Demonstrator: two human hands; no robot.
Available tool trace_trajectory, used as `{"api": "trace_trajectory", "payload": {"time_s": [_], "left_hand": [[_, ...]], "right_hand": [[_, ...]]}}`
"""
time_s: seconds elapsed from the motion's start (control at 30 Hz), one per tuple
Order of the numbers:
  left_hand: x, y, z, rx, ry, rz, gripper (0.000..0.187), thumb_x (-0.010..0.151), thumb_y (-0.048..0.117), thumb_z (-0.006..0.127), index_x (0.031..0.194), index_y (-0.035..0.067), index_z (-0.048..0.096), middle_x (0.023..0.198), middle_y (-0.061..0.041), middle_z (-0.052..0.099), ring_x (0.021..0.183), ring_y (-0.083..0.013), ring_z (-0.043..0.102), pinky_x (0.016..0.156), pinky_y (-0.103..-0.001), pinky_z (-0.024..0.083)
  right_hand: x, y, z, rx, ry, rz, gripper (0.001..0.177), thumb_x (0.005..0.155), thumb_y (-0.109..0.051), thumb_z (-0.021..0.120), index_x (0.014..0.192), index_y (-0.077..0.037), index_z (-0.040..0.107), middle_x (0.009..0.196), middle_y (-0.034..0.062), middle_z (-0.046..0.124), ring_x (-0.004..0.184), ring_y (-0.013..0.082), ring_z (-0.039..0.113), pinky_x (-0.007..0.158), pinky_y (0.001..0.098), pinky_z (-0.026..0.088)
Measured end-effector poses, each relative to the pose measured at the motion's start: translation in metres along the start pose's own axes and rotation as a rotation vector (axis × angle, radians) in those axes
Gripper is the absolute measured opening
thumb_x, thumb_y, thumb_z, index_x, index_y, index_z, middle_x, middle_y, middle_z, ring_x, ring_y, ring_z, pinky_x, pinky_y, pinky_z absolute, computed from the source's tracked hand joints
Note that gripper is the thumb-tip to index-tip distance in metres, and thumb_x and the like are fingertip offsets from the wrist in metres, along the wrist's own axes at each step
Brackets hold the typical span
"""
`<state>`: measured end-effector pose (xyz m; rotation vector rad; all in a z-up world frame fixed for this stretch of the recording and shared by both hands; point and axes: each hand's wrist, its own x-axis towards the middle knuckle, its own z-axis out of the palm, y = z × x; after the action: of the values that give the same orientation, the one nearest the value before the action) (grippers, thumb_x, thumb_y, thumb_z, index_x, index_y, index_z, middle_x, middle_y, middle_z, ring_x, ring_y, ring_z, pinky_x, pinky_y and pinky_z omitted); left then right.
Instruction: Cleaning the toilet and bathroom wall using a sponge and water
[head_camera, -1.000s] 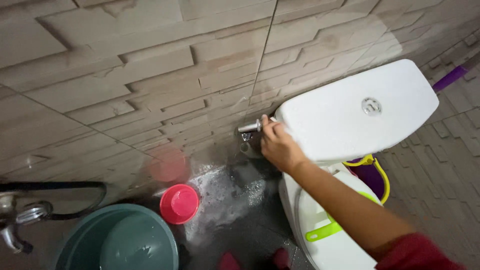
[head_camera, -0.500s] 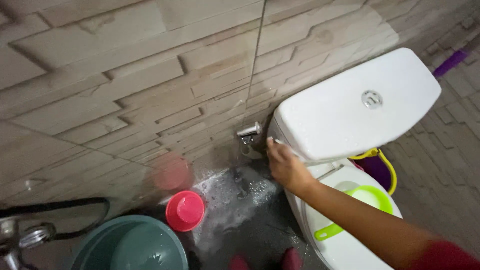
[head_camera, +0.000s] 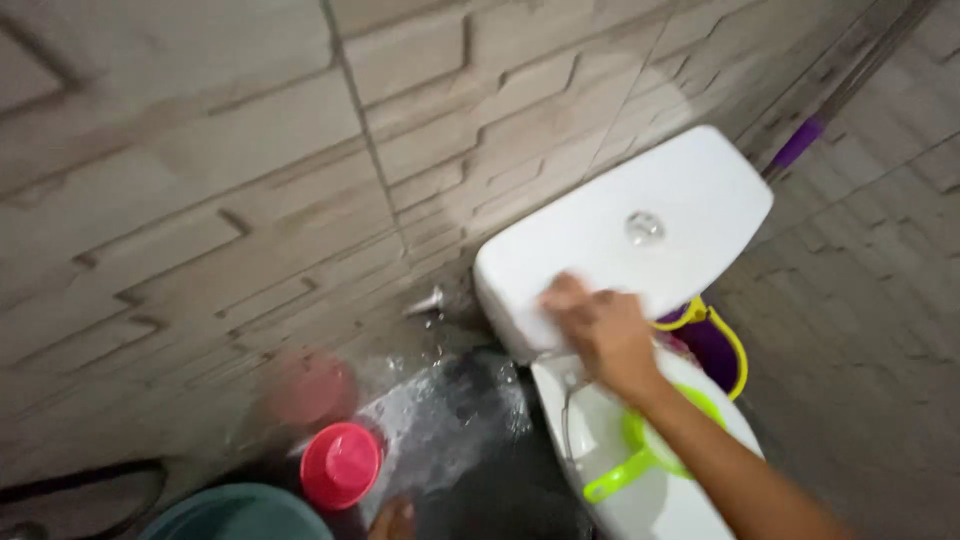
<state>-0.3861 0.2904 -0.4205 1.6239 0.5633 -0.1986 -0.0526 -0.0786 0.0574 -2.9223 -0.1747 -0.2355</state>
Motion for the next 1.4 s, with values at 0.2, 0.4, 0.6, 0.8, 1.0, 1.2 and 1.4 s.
{"api": "trace_trajectory", "payload": {"time_s": [0.2, 0.4, 0.6, 0.8, 1.0, 1.2, 1.4], "left_hand": [[0.0, 0.379, 0.149, 0.597, 0.006, 0.585, 0.06, 0.098, 0.043, 0.047, 0.147, 0.007, 0.051, 0.152, -0.014, 0.053, 0.143, -0.0334, 0.045, 0.118, -0.046, 0.03], [0.022, 0.518, 0.314, 0.619, 0.123, 0.918, 0.062, 0.11, 0.041, 0.037, 0.156, 0.0, 0.034, 0.161, -0.025, 0.039, 0.153, -0.0432, 0.031, 0.125, -0.056, 0.017], [0.023, 0.55, 0.376, 0.921, 0.239, 0.638, 0.068, 0.107, 0.053, 0.039, 0.153, 0.003, 0.045, 0.16, -0.021, 0.042, 0.153, -0.0335, 0.033, 0.127, -0.049, 0.015], [0.024, 0.541, 0.387, 0.999, 0.273, 0.544, 0.073, 0.106, 0.061, 0.027, 0.154, 0.009, 0.044, 0.161, -0.016, 0.041, 0.154, -0.0278, 0.031, 0.127, -0.045, 0.014], [0.03, 0.535, 0.384, 0.983, 0.365, 0.692, 0.072, 0.105, 0.06, 0.034, 0.15, 0.007, 0.051, 0.156, -0.019, 0.049, 0.15, -0.0321, 0.039, 0.126, -0.047, 0.02], [0.037, 0.53, 0.382, 0.966, 0.434, 0.745, 0.071, 0.105, 0.06, 0.036, 0.147, 0.007, 0.055, 0.152, -0.019, 0.054, 0.147, -0.0315, 0.044, 0.125, -0.045, 0.024], [0.037, 0.512, 0.354, 0.93, 0.56, 0.78, 0.066, 0.106, 0.055, 0.036, 0.149, 0.008, 0.054, 0.153, -0.017, 0.054, 0.147, -0.032, 0.044, 0.124, -0.048, 0.025]], "right_hand": [[0.063, 0.139, 0.038, -0.064, 0.413, -0.014, 0.029, 0.091, -0.014, 0.052, 0.116, -0.017, 0.067, 0.118, 0.0038, 0.064, 0.079, 0.0386, 0.053, 0.067, 0.0546, 0.037], [0.012, 0.135, 0.022, 0.048, 0.284, -0.425, 0.034, 0.095, -0.021, 0.048, 0.125, -0.02, 0.061, 0.127, 0.0123, 0.06, 0.073, 0.0385, 0.061, 0.057, 0.0558, 0.047], [0.075, 0.291, -0.013, 0.274, 0.132, 0.515, 0.051, 0.085, -0.05, 0.069, 0.121, -0.014, 0.074, 0.118, 0.0179, 0.071, 0.101, 0.0441, 0.068, 0.081, 0.0538, 0.051], [0.066, 0.218, 0.026, -0.041, 0.235, -0.338, 0.033, 0.098, -0.021, 0.053, 0.125, -0.019, 0.071, 0.119, 0.0159, 0.067, 0.078, 0.0382, 0.068, 0.069, 0.0513, 0.048], [0.097, 0.304, 0.01, -0.058, -0.068, -0.23, 0.019, 0.099, -0.024, 0.055, 0.116, -0.025, 0.064, 0.104, 0.0054, 0.068, 0.082, 0.0373, 0.068, 0.067, 0.0501, 0.052], [0.122, 0.201, 0.041, 0.356, 0.025, 0.133, 0.035, 0.102, -0.04, 0.048, 0.13, -0.022, 0.06, 0.107, 0.0132, 0.06, 0.101, 0.0365, 0.054, 0.086, 0.0536, 0.045], [0.072, 0.239, 0.038, 0.086, 0.286, -0.575, 0.026, 0.096, -0.022, 0.057, 0.12, -0.022, 0.069, 0.089, 0.0068, 0.062, 0.068, 0.0311, 0.062, 0.062, 0.0443, 0.046]]}}
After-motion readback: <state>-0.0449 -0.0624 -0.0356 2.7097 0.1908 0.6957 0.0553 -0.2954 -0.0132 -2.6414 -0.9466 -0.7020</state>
